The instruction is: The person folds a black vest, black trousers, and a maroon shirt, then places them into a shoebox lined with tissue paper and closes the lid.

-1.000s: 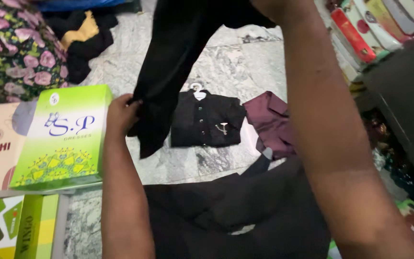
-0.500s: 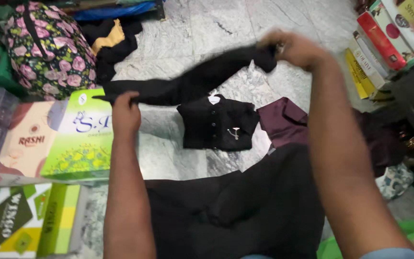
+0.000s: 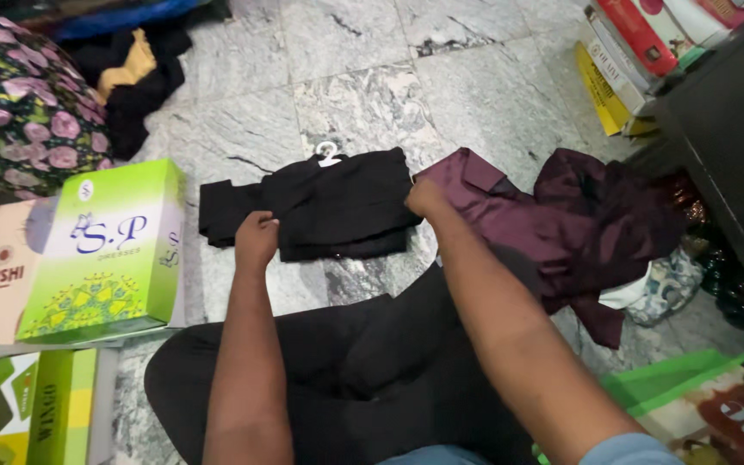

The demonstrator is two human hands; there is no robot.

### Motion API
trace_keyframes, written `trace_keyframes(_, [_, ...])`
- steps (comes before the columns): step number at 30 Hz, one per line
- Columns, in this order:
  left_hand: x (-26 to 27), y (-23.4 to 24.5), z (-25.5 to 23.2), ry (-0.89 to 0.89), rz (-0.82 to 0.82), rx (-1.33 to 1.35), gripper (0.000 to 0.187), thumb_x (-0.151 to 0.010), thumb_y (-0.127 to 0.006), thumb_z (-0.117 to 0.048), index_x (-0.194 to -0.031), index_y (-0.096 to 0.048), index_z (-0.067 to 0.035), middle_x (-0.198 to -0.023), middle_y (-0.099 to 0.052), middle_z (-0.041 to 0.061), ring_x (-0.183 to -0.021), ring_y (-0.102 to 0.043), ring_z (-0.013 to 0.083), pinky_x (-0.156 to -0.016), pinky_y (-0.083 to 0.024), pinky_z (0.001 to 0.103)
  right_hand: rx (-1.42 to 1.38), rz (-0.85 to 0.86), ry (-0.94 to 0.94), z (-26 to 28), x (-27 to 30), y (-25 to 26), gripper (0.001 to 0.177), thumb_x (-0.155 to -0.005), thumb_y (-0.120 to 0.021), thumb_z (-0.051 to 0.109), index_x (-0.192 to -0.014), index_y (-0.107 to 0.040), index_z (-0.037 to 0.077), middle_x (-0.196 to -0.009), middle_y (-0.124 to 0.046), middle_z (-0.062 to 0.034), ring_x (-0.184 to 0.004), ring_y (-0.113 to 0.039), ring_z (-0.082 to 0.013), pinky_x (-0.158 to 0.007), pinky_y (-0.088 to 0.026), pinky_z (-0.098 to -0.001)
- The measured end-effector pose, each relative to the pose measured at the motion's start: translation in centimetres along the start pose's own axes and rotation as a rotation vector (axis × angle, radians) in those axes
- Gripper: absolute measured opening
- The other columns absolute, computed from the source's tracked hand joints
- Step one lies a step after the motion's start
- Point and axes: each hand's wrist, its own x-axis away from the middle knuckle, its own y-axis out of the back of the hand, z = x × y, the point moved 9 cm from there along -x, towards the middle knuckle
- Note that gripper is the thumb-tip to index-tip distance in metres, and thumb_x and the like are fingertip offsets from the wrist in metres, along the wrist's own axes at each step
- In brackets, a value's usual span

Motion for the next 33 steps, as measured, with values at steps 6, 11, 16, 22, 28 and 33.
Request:
trace_keyframes(6, [0.4,-5.0,-1.1,-0.107,0.125,0.081,0.032,-0.090,-0.073,-0.027,-0.113,-0.073,-0.005,-0.105,-0.076,0.017,-0.099,-0.074,0.0294,-0.088,-0.056,0.038,-1.354,0.113,-0.995,-2.0,2.3,-8.6,0.046,-0.087,-0.079,0.019,-0.122,-0.063,-0.007,-0.111,-0.069,-0.0242,-0.094,-0.071,-0.0422,-0.074,-0.061,-0.0585])
trace_keyframes(11, [1.4,-6.9,-0.4,-0.073,0.182,0.162,0.028,-0.091,-0.072,-0.025,-0.110,-0.073,-0.005,-0.100,-0.077,0.014,-0.093,-0.074,0.0242,-0.084,-0.055,0.035,-1.664,0.051,-1.050,-1.2,2.9,-9.5,0.051,-0.079,-0.080,0.013,-0.125,-0.066,-0.003,-0.116,-0.070,-0.0168,-0.103,-0.067,-0.0341,-0.081,-0.056,-0.0518])
trace_keyframes(16, [1.3,-8.6,-3.5,-0.094,0.159,0.249,0.030,-0.088,-0.076,-0.022,-0.114,-0.073,-0.006,-0.099,-0.076,0.011,-0.090,-0.073,0.0207,-0.083,-0.056,0.034,-1.915,-0.004,-0.917,-0.7,4.1,-2.7,0.061,-0.078,-0.074,0.007,-0.136,-0.056,0.007,-0.117,-0.065,-0.0063,-0.108,-0.061,-0.0243,-0.087,-0.051,-0.0466])
trace_keyframes(22, [2.9,-13.0,-12.6,-0.339,0.303,0.553,0.065,-0.083,-0.082,-0.021,-0.138,-0.052,-0.006,-0.130,-0.061,0.013,-0.102,-0.064,0.0187,-0.083,-0.056,0.032,-2.063,-0.175,-0.223,2.4,2.4,6.0,0.067,-0.083,-0.072,0.005,-0.147,-0.052,0.006,-0.107,-0.064,-0.0063,-0.098,-0.062,-0.0178,-0.088,-0.051,-0.0314])
trace_keyframes(28, [1.7,-14.1,-9.5,0.131,0.247,0.995,0.062,-0.095,-0.074,-0.028,-0.145,-0.047,-0.004,-0.129,-0.062,0.017,-0.105,-0.063,0.0195,-0.090,-0.053,0.033,-1.698,0.038,0.014,6.9,3.3,10.2,0.062,-0.086,-0.078,0.016,-0.145,-0.059,0.012,-0.091,-0.059,0.0019,-0.081,-0.055,-0.0101,-0.074,-0.046,-0.0263])
trace_keyframes(33, [1.7,-9.9,-9.4,0.082,0.135,0.765,0.046,-0.089,-0.070,-0.017,-0.131,-0.062,0.001,-0.120,-0.072,0.015,-0.105,-0.069,0.0221,-0.092,-0.054,0.033,-1.663,-0.029,0.031,8.4,2.3,10.8,0.038,-0.094,-0.077,0.025,-0.123,-0.075,0.001,-0.101,-0.073,0.0027,-0.087,-0.063,-0.0070,-0.079,-0.053,-0.0256])
